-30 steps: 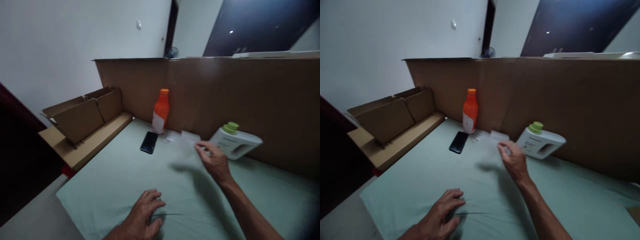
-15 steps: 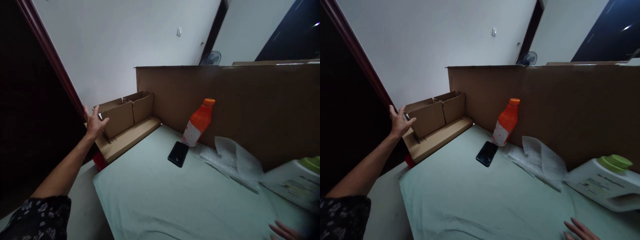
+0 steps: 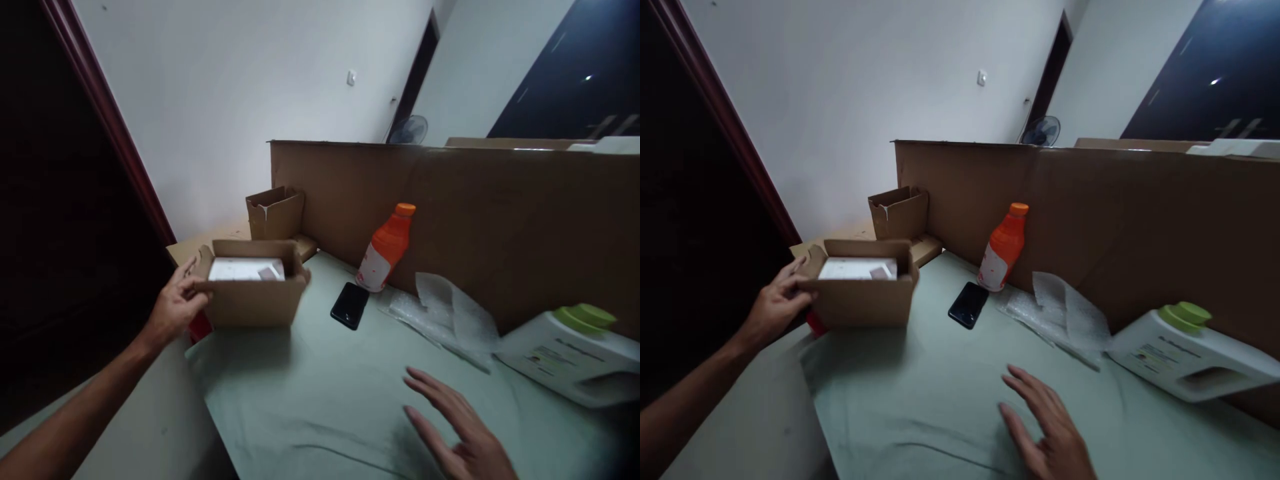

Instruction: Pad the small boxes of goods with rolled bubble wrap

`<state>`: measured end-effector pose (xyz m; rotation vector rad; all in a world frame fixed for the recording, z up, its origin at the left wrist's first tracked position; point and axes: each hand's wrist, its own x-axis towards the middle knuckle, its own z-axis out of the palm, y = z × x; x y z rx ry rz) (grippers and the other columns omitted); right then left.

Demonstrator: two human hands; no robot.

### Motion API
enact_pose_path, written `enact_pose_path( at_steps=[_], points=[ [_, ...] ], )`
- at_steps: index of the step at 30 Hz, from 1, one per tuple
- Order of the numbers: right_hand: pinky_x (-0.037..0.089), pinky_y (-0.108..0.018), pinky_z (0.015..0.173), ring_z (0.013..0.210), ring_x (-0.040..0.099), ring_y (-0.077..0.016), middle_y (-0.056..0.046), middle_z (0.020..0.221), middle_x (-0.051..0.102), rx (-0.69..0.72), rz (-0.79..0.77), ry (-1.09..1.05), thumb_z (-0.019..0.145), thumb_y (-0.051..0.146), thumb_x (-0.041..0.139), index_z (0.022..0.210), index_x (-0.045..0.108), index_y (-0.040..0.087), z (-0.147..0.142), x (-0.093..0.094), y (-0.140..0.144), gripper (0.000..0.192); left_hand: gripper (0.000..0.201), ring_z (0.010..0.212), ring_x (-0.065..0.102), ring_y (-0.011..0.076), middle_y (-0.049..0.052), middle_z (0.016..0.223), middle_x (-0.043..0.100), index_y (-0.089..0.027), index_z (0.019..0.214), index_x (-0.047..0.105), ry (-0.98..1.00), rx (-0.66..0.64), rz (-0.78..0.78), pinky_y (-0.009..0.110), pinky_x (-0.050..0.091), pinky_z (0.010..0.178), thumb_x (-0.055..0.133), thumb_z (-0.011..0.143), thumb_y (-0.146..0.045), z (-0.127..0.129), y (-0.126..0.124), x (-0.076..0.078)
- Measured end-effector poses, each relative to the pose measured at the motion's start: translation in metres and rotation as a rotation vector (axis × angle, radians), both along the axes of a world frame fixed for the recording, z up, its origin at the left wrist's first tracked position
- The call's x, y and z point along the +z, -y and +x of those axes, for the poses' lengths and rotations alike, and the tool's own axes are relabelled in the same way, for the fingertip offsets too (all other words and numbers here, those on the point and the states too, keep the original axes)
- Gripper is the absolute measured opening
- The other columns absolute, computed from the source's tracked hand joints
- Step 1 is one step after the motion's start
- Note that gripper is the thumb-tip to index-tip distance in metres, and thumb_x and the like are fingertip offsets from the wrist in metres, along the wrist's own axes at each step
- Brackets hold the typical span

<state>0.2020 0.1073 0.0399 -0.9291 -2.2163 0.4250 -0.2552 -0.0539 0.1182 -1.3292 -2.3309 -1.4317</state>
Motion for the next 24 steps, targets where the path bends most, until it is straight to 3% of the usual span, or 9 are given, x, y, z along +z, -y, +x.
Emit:
enact_pose_path(
  at_steps=[2,5,7,9,13,16,20,22,24],
  points=[
    [0.057,-0.051,0.096,0.126,0.06,-0.0334,-0.009,0.143,0.06,0.108,-0.079,0.018,0.084,0.048,0.067,0.138,0.058,0.031,-0.033,0.001,0.021,0.057,0.021,0.137,0.05,0.0346,0.013,0.145,0.055,-0.02,0.078,0.072,-0.005,-0.126,-0.021,0.047,0.046,0.109,0.064,0.079,-0.04,0.031,0.023,-0.012],
    [0.055,-0.053,0.098,0.128,0.057,-0.0371,-0.014,0.148,0.054,0.198,-0.218,0.0,0.078,0.046,0.073,0.152,0.04,0.025,-0.067,-0.01,0.055,0.084,0.02,0.109,0.069,0.0292,0.01,0.104,0.074,-0.023,0.078,0.073,-0.008,-0.265,-0.065,0.042,0.057,0.092,0.064,0.082,-0.04,0.068,0.047,-0.026],
    [0.057,-0.052,0.094,0.121,0.062,-0.0365,-0.013,0.141,0.06,0.191,-0.271,-0.045,0.079,0.041,0.071,0.15,0.042,0.026,-0.073,-0.016,0.075,0.078,0.014,0.083,0.072,0.0238,0.004,0.079,0.073,-0.025,0.08,0.073,-0.004,-0.325,-0.06,0.036,0.061,0.077,0.066,0.082,-0.037,0.084,0.056,-0.031],
    [0.059,-0.049,0.09,0.114,0.066,-0.0342,-0.011,0.134,0.064,0.134,-0.268,-0.093,0.082,0.035,0.066,0.145,0.046,0.028,-0.067,-0.017,0.092,0.067,0.009,0.069,0.068,0.0201,0.0,0.074,0.072,-0.028,0.082,0.072,0.007,-0.386,-0.033,0.031,0.06,0.067,0.067,0.083,-0.035,0.095,0.057,-0.033],
    [0.062,-0.043,0.081,0.101,0.072,-0.0305,-0.01,0.126,0.07,-0.06,-0.229,-0.099,0.086,0.031,0.056,0.135,0.057,0.026,-0.022,-0.013,0.112,0.049,0.005,0.073,0.068,0.0195,-0.001,0.08,0.073,-0.028,0.084,0.071,0.003,-0.552,-0.006,0.035,0.06,0.08,0.066,0.085,-0.03,0.118,0.034,-0.038],
    [0.064,-0.042,0.073,0.088,0.075,-0.0321,-0.01,0.106,0.077,-0.311,-0.231,-0.072,0.083,0.039,0.058,0.112,0.071,0.022,0.027,-0.019,0.121,0.036,0.008,0.102,0.068,0.0245,0.003,0.086,0.073,-0.025,0.084,0.069,0.037,-0.758,-0.055,0.043,0.055,0.097,0.062,0.088,-0.025,0.156,-0.002,-0.041],
    [0.065,-0.042,0.071,0.085,0.076,-0.036,-0.008,0.088,0.08,-0.589,-0.262,-0.061,0.076,0.051,0.062,0.089,0.075,0.024,0.092,-0.032,0.127,0.032,0.015,0.136,0.05,0.0289,0.007,0.102,0.073,-0.023,0.09,0.068,0.13,-1.027,-0.064,0.049,0.047,0.109,0.054,0.09,-0.017,0.214,-0.047,-0.041],
    [0.065,-0.043,0.071,0.084,0.076,-0.036,-0.008,0.086,0.08,-0.6,-0.281,-0.048,0.073,0.053,0.063,0.084,0.075,0.026,0.122,-0.03,0.128,0.032,0.022,0.142,0.043,0.0297,0.009,0.126,0.067,-0.024,0.106,0.067,0.135,-1.07,-0.017,0.05,0.045,0.111,0.055,0.089,-0.016,0.232,-0.056,-0.044],
    [0.065,-0.045,0.074,0.086,0.075,-0.0356,-0.008,0.092,0.08,-0.634,-0.258,-0.049,0.071,0.056,0.064,0.09,0.076,0.027,0.151,-0.017,0.129,0.036,0.048,0.148,0.036,0.0308,0.009,0.154,0.044,-0.03,0.134,0.054,0.114,-1.042,0.064,0.051,0.044,0.112,0.057,0.089,-0.015,0.237,-0.054,-0.053]
  ],
)
